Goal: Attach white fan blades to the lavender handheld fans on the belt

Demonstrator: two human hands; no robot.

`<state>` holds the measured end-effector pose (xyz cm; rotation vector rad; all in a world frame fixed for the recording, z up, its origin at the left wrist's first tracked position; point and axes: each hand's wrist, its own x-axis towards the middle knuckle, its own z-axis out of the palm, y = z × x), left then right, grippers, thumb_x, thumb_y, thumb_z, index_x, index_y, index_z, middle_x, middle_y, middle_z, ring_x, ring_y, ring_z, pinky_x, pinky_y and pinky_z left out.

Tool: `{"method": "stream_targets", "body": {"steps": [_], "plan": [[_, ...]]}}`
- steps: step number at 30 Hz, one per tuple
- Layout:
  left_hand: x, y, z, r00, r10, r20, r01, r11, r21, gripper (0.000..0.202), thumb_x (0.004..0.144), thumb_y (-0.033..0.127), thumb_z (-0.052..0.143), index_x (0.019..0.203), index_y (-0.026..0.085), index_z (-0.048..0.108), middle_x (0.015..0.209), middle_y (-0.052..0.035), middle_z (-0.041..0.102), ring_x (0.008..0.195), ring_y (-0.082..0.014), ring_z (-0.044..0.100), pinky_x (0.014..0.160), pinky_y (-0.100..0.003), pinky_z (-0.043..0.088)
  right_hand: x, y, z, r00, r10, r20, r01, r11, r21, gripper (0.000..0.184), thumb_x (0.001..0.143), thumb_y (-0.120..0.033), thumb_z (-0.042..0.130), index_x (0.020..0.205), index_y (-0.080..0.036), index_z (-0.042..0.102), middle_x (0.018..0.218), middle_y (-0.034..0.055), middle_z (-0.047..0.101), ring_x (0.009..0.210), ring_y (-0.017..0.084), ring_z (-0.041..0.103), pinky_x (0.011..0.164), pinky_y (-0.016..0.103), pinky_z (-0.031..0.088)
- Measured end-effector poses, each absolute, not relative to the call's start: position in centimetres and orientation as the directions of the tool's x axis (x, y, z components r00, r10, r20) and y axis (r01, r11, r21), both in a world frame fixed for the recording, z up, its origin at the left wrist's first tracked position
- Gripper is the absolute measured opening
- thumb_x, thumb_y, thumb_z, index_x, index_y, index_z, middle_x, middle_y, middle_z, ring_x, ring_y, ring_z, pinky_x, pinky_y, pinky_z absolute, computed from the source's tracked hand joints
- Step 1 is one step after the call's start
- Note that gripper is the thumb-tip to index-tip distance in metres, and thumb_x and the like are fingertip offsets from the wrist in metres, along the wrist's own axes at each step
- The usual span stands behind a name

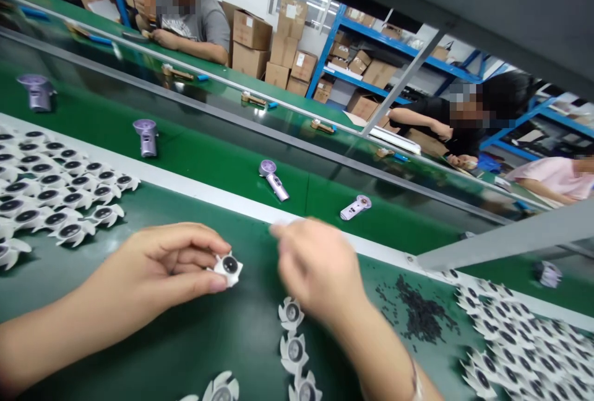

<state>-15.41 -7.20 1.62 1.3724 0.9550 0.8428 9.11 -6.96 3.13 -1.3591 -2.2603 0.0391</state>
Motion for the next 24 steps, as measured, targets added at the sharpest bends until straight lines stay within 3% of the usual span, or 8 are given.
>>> {"method": "stream_targets", "body": {"steps": [2, 3, 5, 7, 10, 14, 18, 24], "plan": [[-15.5, -6.9, 1.8, 0.4, 0.909, -0.116, 0.006, 0.124, 0.992, 0.028, 0.078, 0.036, 0.078, 0.099, 0.02, 0.066, 0.082, -0.0002, 0.071, 0.073, -0.0131, 0.071, 0.064, -0.017, 0.057, 12.1, -3.0, 2.8, 0.327, 0.921, 0.213, 0.907, -0.242, -0.345, 0.051, 0.094, -0.037, 0.052, 0.141, -0.021, 0.043, 0.119, 0.015, 0.065, 0.108, 0.03, 0.063, 0.093, 0.045, 0.048], [-15.6, -6.7, 1.8, 0.41, 0.904, -0.123, -0.034, 0.15, 0.988, 0.027, 0.081, 0.036, 0.076, 0.1, 0.021, 0.064, 0.084, 0.0003, 0.07, 0.074, -0.0129, 0.071, 0.063, -0.016, 0.056, 13.5, -1.1, 2.7, 0.478, 0.864, 0.159, 0.847, -0.405, -0.344, 0.066, 0.094, -0.042, 0.052, 0.148, -0.01, 0.031, 0.123, 0.0237, 0.061, 0.112, 0.036, 0.06, 0.092, 0.052, 0.048], [-15.7, -6.4, 1.7, 0.424, 0.9, -0.099, -0.122, 0.165, 0.979, 0.025, 0.083, 0.033, 0.074, 0.102, 0.021, 0.061, 0.092, 0.001, 0.066, 0.076, -0.0122, 0.071, 0.061, -0.016, 0.056, 15.9, 2.0, 2.5, 0.629, 0.776, 0.046, 0.737, -0.576, -0.352, 0.072, 0.092, -0.045, 0.057, 0.146, -0.003, 0.032, 0.121, 0.0266, 0.06, 0.109, 0.037, 0.061, 0.088, 0.054, 0.05], [-15.7, -6.1, 1.5, 0.433, 0.898, -0.081, -0.184, 0.176, 0.967, 0.027, 0.081, 0.029, 0.076, 0.102, 0.021, 0.06, 0.096, 0.0013, 0.064, 0.076, -0.0106, 0.07, 0.063, -0.016, 0.056, 17.1, 3.6, 2.4, 0.641, 0.766, -0.036, 0.699, -0.603, -0.385, 0.055, 0.093, -0.041, 0.06, 0.136, -0.01, 0.046, 0.119, 0.0176, 0.062, 0.102, 0.028, 0.064, 0.085, 0.048, 0.054], [-15.8, -6.1, 1.4, 0.434, 0.896, -0.097, -0.196, 0.199, 0.96, 0.033, 0.075, 0.024, 0.081, 0.099, 0.018, 0.059, 0.095, 0.0002, 0.067, 0.076, -0.009, 0.07, 0.071, -0.017, 0.056, 16.7, 3.4, 2.4, 0.569, 0.811, -0.138, 0.688, -0.561, -0.461, 0.036, 0.094, -0.036, 0.06, 0.122, -0.013, 0.057, 0.108, 0.0087, 0.064, 0.085, 0.018, 0.066, 0.073, 0.036, 0.057], [-15.6, -6.5, 1.8, 0.395, 0.912, -0.113, -0.158, 0.189, 0.969, 0.033, 0.072, 0.022, 0.083, 0.093, 0.016, 0.059, 0.088, -0.0013, 0.069, 0.073, -0.0101, 0.069, 0.07, -0.019, 0.057, 13.3, -0.6, 2.7, 0.311, 0.922, -0.229, 0.698, -0.385, -0.604, 0.039, 0.094, -0.032, 0.057, 0.127, -0.013, 0.051, 0.081, 0.0049, 0.065, 0.062, 0.015, 0.062, 0.056, 0.028, 0.054], [-15.2, -6.8, 2.2, 0.345, 0.933, -0.105, -0.083, 0.142, 0.986, 0.033, 0.069, 0.018, 0.081, 0.093, 0.016, 0.058, 0.084, 0.0001, 0.066, 0.066, -0.0085, 0.065, 0.063, -0.017, 0.055, 9.1, -6.2, 3.1, -0.062, 0.995, -0.083, 0.597, -0.03, -0.802, 0.047, 0.09, -0.037, 0.058, 0.133, -0.025, 0.043, 0.094, 0.0027, 0.064, 0.062, 0.014, 0.062, 0.051, 0.026, 0.053], [-15.2, -6.8, 2.1, 0.346, 0.933, -0.104, -0.036, 0.124, 0.992, 0.031, 0.072, 0.019, 0.079, 0.093, 0.018, 0.056, 0.084, 0.0018, 0.064, 0.067, -0.007, 0.062, 0.064, -0.016, 0.053, 6.2, -9.3, 2.6, -0.316, 0.904, 0.288, 0.731, 0.425, -0.533, 0.041, 0.088, -0.018, 0.059, 0.127, -0.025, 0.05, 0.108, 0.0056, 0.061, 0.092, 0.019, 0.061, 0.078, 0.03, 0.053]]}}
